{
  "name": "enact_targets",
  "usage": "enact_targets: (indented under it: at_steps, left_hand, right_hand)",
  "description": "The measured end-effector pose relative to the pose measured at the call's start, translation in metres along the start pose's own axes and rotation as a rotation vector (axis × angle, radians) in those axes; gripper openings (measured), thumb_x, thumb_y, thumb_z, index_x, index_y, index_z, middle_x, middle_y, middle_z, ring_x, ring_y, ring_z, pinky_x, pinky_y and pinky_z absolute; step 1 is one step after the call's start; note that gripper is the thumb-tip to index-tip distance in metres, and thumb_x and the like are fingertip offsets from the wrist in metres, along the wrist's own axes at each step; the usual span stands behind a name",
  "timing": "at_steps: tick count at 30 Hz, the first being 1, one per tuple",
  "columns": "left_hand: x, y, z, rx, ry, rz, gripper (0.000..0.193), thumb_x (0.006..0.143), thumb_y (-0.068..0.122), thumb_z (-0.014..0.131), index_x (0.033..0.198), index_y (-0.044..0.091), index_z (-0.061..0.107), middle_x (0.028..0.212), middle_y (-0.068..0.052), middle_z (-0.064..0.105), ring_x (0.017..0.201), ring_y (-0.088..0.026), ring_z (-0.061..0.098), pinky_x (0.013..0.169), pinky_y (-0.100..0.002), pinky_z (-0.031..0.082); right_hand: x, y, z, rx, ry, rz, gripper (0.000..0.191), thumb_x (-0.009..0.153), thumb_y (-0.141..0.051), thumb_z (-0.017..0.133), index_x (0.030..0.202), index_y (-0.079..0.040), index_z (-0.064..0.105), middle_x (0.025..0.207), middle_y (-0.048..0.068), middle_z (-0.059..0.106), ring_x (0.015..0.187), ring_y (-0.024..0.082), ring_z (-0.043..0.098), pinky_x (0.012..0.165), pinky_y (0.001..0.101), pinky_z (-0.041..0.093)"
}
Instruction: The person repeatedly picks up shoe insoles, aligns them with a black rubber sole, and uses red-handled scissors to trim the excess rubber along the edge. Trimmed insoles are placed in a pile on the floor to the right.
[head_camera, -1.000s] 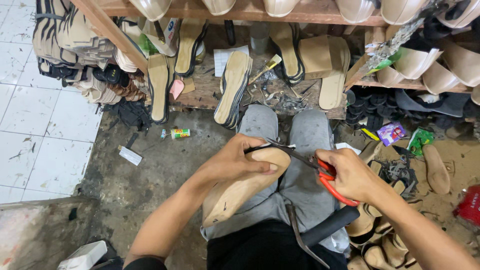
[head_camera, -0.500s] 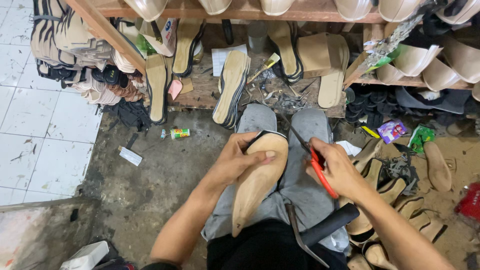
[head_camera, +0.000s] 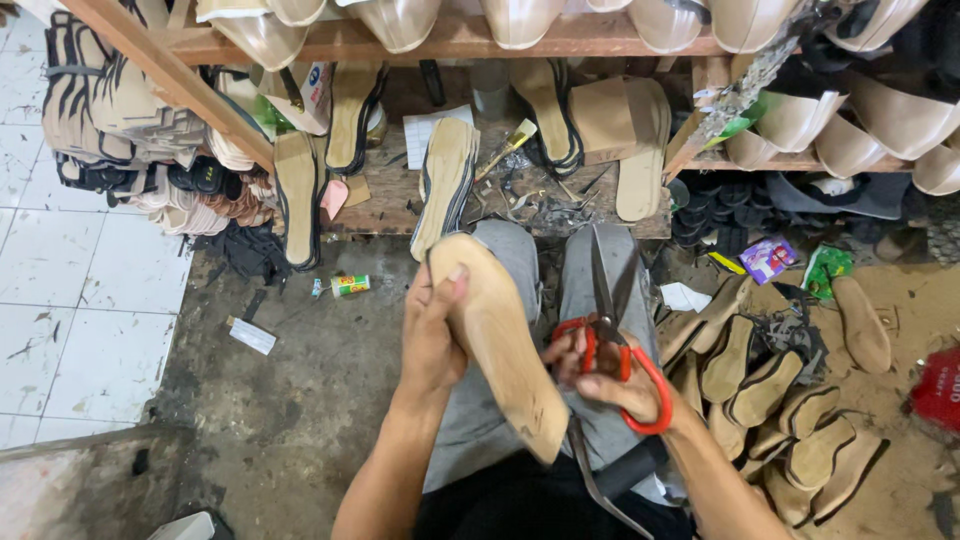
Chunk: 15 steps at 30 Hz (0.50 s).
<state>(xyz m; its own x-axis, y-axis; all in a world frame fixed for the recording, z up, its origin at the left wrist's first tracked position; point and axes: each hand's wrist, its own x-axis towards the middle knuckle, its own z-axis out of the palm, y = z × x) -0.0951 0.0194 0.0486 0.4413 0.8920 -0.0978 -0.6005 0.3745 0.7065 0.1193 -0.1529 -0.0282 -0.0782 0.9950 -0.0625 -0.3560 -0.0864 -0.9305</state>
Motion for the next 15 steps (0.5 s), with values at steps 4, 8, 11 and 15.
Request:
enact_targets:
  at_steps: [4, 8, 11, 15]
  left_hand:
    - [0.002, 0.005, -0.013, -0.118, 0.155, 0.099, 0.036, 0.101, 0.022, 0.061, 0.132, 0.005, 0.053, 0.117, -0.008, 0.067, 0.107, -0.020, 0.067, 0.094, -0.039, 0.054]
    - [-0.007, 0.000, -0.032, -0.018, 0.025, 0.034, 0.042, 0.096, 0.019, 0.069, 0.132, 0.003, 0.054, 0.119, -0.009, 0.068, 0.109, -0.021, 0.067, 0.097, -0.039, 0.054]
    - [-0.019, -0.002, -0.045, 0.344, -0.156, -0.064, 0.054, 0.084, 0.009, 0.082, 0.131, 0.001, 0.055, 0.118, -0.010, 0.068, 0.108, -0.019, 0.066, 0.094, -0.037, 0.055]
    - [-0.048, -0.038, -0.034, 0.707, -0.440, -0.406, 0.081, 0.065, 0.009, 0.092, 0.136, 0.002, 0.053, 0.117, -0.007, 0.070, 0.109, -0.016, 0.067, 0.094, -0.034, 0.057]
  right_hand:
    - [-0.005, 0.041, 0.014, 0.191, 0.084, -0.249, 0.071, 0.070, -0.012, 0.089, 0.126, -0.009, 0.046, 0.125, 0.007, 0.054, 0.119, 0.018, 0.055, 0.097, 0.0336, 0.044]
    - [-0.008, 0.048, 0.003, 0.177, 0.453, -0.447, 0.064, 0.073, -0.015, 0.087, 0.123, -0.008, 0.048, 0.121, 0.005, 0.055, 0.114, 0.017, 0.058, 0.096, 0.0333, 0.047]
    - [-0.014, 0.017, -0.025, 0.130, 0.533, -0.578, 0.054, 0.081, -0.010, 0.084, 0.119, -0.010, 0.046, 0.116, 0.005, 0.057, 0.110, 0.018, 0.060, 0.094, 0.0315, 0.049]
    - [-0.013, -0.032, -0.042, -0.150, 0.468, -0.508, 0.045, 0.082, -0.012, 0.079, 0.119, -0.009, 0.053, 0.113, 0.006, 0.062, 0.100, 0.017, 0.060, 0.086, 0.0308, 0.048]
